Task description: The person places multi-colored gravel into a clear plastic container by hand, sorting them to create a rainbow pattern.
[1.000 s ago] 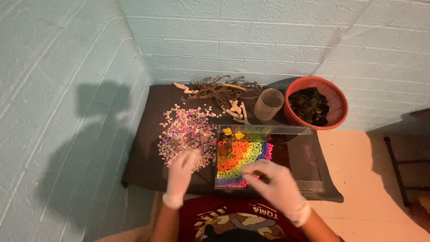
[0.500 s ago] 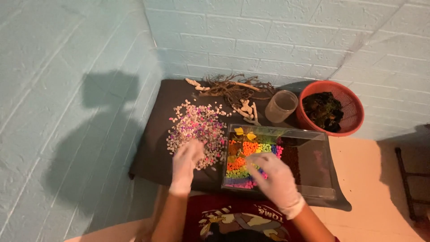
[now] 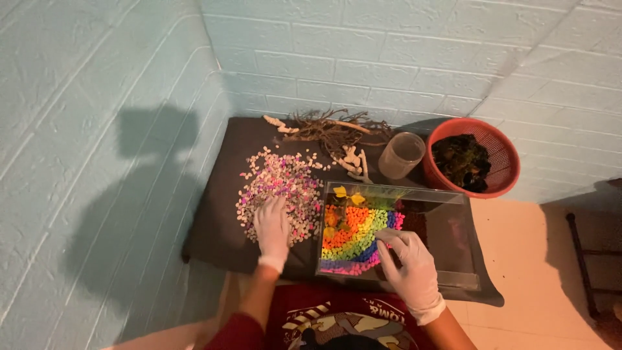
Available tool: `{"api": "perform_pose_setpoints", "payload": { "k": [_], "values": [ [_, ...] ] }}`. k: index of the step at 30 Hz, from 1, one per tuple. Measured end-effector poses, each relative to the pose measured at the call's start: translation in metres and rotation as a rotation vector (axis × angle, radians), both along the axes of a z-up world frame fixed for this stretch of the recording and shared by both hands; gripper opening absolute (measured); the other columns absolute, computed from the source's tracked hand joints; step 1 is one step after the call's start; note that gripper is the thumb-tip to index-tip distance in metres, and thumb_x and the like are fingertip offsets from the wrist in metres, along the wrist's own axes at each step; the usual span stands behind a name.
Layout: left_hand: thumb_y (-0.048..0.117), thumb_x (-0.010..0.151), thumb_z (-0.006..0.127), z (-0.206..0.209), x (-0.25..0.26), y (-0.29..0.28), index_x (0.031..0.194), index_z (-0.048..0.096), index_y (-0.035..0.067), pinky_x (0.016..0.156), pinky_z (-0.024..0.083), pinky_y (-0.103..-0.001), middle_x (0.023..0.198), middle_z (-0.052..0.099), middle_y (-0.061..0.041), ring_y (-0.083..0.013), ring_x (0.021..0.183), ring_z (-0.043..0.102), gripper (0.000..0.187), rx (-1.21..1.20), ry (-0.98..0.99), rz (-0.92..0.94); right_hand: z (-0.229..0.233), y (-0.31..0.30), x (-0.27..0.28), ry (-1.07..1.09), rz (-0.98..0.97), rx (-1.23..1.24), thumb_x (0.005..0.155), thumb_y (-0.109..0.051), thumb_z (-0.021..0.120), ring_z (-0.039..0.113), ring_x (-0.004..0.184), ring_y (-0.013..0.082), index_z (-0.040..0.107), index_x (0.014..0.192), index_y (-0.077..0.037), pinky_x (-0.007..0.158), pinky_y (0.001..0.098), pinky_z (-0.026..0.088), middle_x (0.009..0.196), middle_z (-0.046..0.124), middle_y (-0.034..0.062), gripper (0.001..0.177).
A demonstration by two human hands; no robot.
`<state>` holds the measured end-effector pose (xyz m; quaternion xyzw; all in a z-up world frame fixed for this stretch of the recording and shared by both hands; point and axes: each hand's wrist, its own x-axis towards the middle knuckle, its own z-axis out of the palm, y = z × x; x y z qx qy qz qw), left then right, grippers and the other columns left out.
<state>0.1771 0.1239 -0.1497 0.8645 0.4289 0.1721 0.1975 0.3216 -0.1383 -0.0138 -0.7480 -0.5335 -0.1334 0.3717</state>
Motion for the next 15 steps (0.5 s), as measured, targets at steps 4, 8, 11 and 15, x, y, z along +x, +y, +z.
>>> {"api": "perform_pose_setpoints", "payload": {
  "k": [4,8,11,15],
  "values": [
    [0.024,0.107,0.047,-0.012,0.043,0.072,0.134,0.067,0.028,0.09,0.049,-0.045,0.13,0.069,0.002,-0.0264,0.113,0.061,0.034,0.058,0.12,0.009,0.004,0.002,0.0,-0.004,0.0,-0.007,0.097,-0.013,0.067,0.068,0.098,0.0223,0.068,0.116,-0.008,0.087,0.0349,0.058,0.108,0.072,0.0064,0.02],
    [0.008,0.097,0.053,-0.065,0.089,0.136,0.131,0.066,0.033,0.078,0.055,-0.043,0.117,0.067,-0.005,-0.0297,0.104,0.064,0.044,0.324,0.473,-0.192,0.0,0.003,0.001,-0.026,0.002,-0.001,0.096,-0.013,0.068,0.069,0.09,0.0226,0.069,0.111,-0.005,0.082,0.035,0.058,0.103,0.072,0.0084,0.018],
    [0.005,0.092,0.057,-0.097,0.111,0.159,0.115,0.071,0.029,0.075,0.057,-0.042,0.11,0.068,-0.003,-0.029,0.102,0.067,0.036,0.433,0.591,-0.31,-0.002,0.004,0.003,-0.046,0.0,0.011,0.094,-0.012,0.069,0.069,0.088,0.0227,0.068,0.109,-0.006,0.08,0.0346,0.058,0.101,0.072,0.0085,0.017],
    [-0.006,0.087,0.064,-0.129,0.126,0.174,0.091,0.075,0.019,0.059,0.06,-0.037,0.086,0.071,-0.002,-0.0227,0.077,0.075,0.028,0.565,0.67,-0.283,-0.005,0.004,0.003,-0.056,-0.022,-0.002,0.093,-0.013,0.071,0.068,0.085,0.0216,0.067,0.11,-0.007,0.075,0.0334,0.057,0.1,0.071,0.0077,0.018]
  ]
}}
